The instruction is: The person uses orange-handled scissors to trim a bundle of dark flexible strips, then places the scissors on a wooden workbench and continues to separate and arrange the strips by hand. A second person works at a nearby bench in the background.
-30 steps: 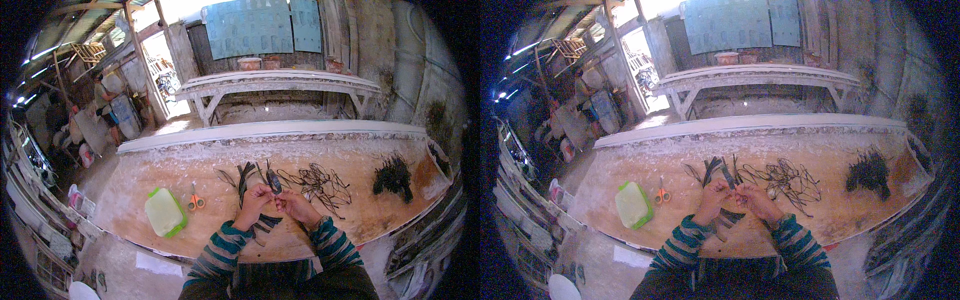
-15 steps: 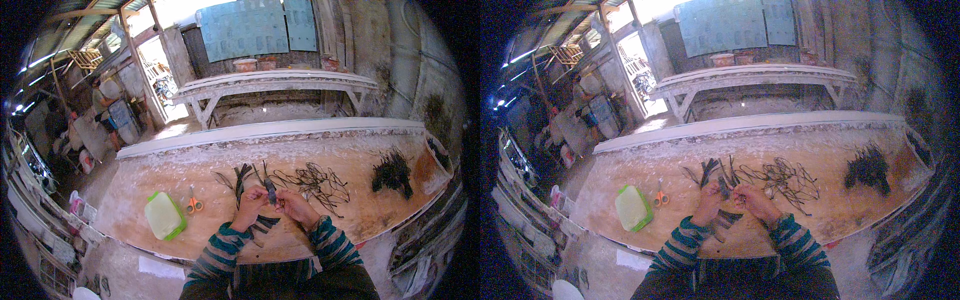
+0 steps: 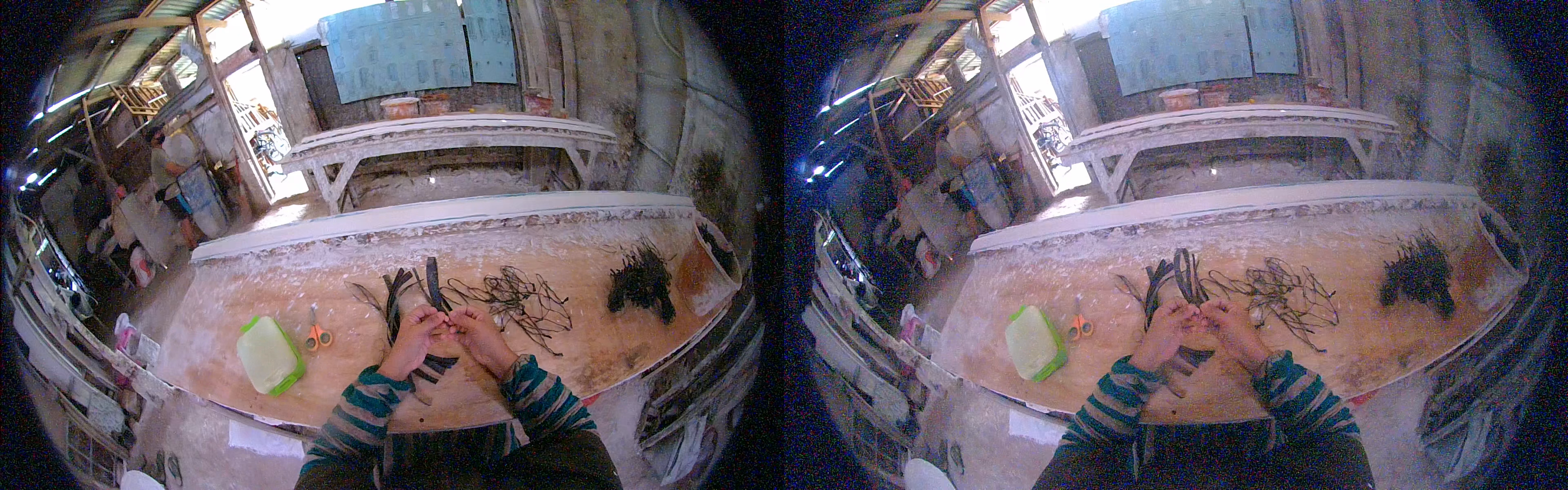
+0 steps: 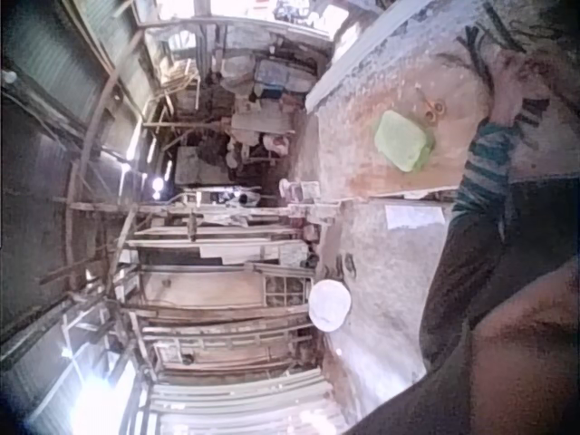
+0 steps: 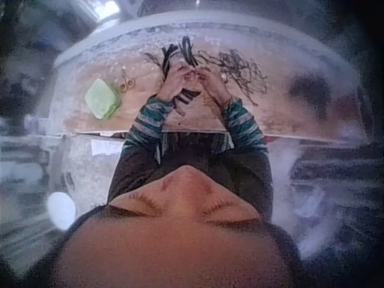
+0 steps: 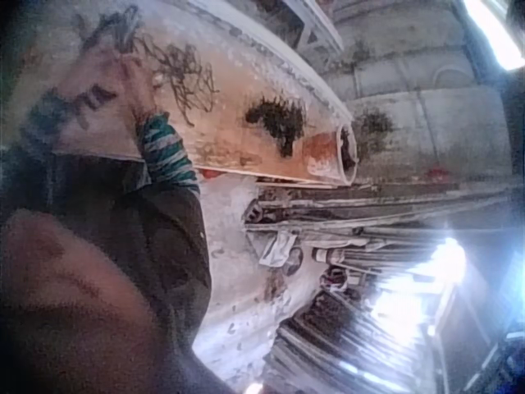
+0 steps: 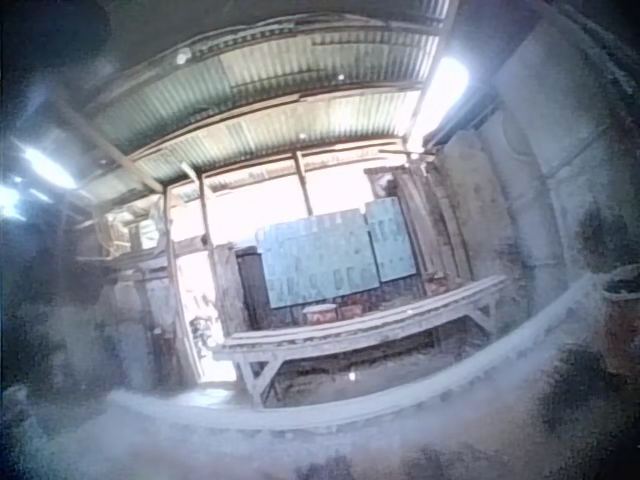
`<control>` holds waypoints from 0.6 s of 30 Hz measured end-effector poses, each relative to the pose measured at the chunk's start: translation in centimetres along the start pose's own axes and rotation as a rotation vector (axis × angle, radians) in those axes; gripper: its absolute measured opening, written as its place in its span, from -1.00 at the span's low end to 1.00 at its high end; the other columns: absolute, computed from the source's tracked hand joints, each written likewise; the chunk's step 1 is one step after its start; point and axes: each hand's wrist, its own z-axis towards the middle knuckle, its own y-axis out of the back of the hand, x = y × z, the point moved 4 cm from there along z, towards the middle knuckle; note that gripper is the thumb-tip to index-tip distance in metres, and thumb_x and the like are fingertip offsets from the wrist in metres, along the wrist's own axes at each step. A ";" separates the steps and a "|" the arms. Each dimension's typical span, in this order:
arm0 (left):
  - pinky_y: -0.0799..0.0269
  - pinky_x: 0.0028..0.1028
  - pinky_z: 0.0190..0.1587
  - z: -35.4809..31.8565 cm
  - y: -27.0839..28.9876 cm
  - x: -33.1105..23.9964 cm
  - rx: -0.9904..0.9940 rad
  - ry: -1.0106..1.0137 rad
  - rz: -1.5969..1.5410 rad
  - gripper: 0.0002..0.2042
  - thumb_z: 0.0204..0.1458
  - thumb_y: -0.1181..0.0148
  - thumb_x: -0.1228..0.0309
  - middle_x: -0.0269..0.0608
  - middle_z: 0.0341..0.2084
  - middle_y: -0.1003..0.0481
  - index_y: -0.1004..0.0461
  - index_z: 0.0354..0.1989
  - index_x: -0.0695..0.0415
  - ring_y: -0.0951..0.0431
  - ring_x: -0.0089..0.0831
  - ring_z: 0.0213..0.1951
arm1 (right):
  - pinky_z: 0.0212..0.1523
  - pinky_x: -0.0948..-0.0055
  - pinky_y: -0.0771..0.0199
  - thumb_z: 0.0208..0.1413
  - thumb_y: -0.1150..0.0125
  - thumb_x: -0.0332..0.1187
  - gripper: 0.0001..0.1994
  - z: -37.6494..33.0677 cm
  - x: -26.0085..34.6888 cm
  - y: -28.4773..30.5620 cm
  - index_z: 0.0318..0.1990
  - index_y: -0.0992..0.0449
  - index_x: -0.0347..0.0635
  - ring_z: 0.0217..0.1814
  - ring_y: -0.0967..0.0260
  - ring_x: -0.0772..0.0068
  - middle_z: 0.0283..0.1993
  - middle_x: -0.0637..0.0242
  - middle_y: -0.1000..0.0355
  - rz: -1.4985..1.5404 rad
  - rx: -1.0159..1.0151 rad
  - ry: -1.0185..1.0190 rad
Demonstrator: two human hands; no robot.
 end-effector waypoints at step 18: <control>-0.38 -0.60 -0.44 -0.1 -0.2 -0.3 0.046 0.060 -0.038 -0.87 0.00 -0.12 0.43 -0.40 -0.43 -0.43 -0.32 -0.30 0.05 -0.42 -0.60 -0.40 | -0.23 0.29 -0.37 -0.01 0.01 -0.57 -0.91 -2.2 3.0 -2.6 -0.32 -0.35 -0.21 -0.19 -0.34 0.11 -0.19 0.13 -0.38 -1.141 0.082 0.744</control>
